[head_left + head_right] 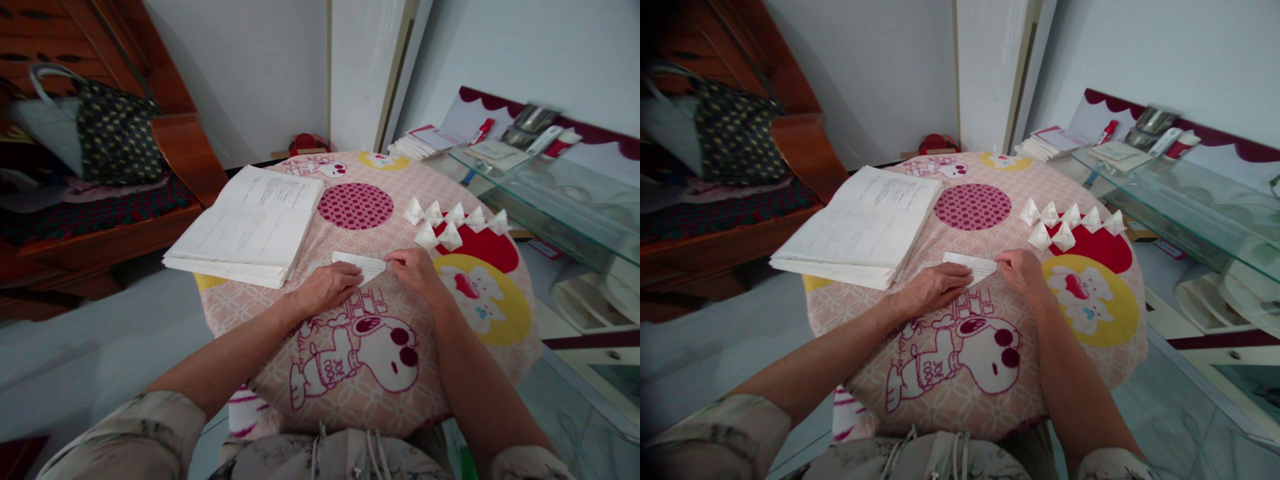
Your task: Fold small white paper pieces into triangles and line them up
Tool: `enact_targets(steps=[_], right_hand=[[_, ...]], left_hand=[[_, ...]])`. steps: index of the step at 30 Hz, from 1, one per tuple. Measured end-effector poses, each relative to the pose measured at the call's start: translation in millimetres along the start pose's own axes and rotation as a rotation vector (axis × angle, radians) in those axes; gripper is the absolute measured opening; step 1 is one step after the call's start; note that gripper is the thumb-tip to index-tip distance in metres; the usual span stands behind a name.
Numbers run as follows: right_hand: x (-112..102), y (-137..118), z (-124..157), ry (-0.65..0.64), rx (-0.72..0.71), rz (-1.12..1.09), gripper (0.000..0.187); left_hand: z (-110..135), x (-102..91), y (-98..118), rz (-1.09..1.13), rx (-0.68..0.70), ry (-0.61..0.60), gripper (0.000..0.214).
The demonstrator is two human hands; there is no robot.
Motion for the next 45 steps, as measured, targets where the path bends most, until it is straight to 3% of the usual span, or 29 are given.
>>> enact_targets(steps=[7, 15, 23, 28, 32, 37, 45], right_hand=[[0.6, -0.7, 0.3, 0.013, -0.024, -0.160, 0.022], [9.3, -0.5, -4.5, 0.027, 0.090, -0.092, 0.011], [-3.6, -15.8, -1.7, 0.086, -0.122, -0.218, 0.009], [12.2, -11.1, -5.7, 0.013, 0.003, -0.318, 0.018], [17.3, -17.1, -11.9, 0.016, 0.033, -0.203, 0.015], [16.4, -34.6, -15.3, 0.002, -0.089, 0.007, 0.009], [25.5, -46.6, -9.4, 0.020, -0.305, -0.019, 0.017]], left_hand=[[-1.0, -1.2, 1.6, 0.007, -0.011, -0.003, 0.028], [-0.5, -1.1, 1.0, 0.022, -0.017, 0.014, 0.028], [-1.3, -0.2, 1.0, 0.013, 0.000, 0.013, 0.027], [-1.4, 0.2, 0.1, 0.017, -0.012, 0.007, 0.028], [-1.4, -0.5, 1.3, 0.014, -0.027, -0.012, 0.029], [-0.9, -1.1, 5.1, -0.016, -0.031, -0.033, 0.029], [-2.6, 0.5, 6.9, -0.024, -0.051, -0.065, 0.025]])
Point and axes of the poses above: each hand's wrist, its own z-axis away from the middle knuckle, its own x-axis out of the palm, y = z × x, the point moved 6 cm from there along -z, towards the middle knuckle, and after that the axes turned 4 degrees about z, right-handed, at the moved point
